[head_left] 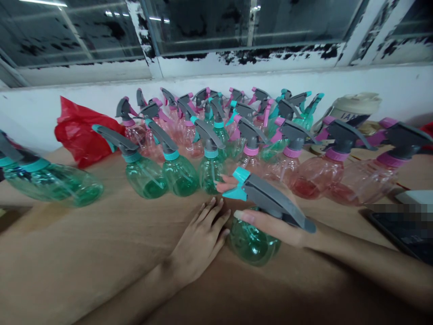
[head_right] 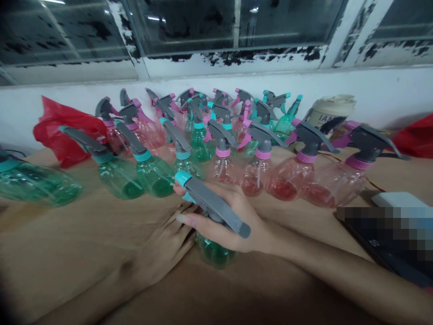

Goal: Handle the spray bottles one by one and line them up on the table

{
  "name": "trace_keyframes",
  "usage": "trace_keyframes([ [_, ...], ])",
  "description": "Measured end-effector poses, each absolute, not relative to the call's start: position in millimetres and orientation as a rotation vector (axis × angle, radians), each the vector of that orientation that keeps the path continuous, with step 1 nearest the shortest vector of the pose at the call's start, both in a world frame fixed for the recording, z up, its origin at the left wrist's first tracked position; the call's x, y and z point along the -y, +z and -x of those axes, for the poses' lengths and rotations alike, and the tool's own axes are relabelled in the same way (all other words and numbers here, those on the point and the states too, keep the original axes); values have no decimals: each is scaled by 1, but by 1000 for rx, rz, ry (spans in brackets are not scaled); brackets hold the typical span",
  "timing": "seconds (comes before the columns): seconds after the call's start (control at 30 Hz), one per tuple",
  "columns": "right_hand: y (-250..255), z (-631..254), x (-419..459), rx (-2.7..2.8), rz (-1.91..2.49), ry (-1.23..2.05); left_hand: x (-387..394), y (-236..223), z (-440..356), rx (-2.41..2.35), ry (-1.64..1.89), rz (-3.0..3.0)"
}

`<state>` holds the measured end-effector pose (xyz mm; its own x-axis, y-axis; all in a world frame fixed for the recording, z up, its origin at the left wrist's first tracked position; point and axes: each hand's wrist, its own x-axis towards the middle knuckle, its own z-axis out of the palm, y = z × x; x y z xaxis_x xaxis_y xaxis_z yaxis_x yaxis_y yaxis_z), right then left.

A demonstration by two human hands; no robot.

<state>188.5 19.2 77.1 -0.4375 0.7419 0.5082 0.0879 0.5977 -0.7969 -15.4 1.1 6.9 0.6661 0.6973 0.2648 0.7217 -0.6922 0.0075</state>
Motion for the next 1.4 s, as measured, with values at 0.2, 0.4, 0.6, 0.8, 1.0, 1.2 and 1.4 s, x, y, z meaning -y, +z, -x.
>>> trace_keyframes([
  [0.2,82,-189,-17,1924,655,895,-2,8,14,1197,-341,2781],
  [0.4,82,-188,-19,1940,642,782,-3,9,14,1270,-447,2834],
  [0.6,80,-187,-18,1891,640,870,1,19,12,1429,-842,2900],
  [0.8,81,-188,-16,1901,670,868,8,32,19,1396,-1007,2978],
  [1.0,80,-172,-15,1895,673,841,31,35,26,1345,-944,2868],
  [1.2,82,-113,-15,1857,529,822,63,33,47,1493,-900,2545],
  [1.4,88,-25,-18,1907,410,756,77,28,103,1753,-961,2282],
])
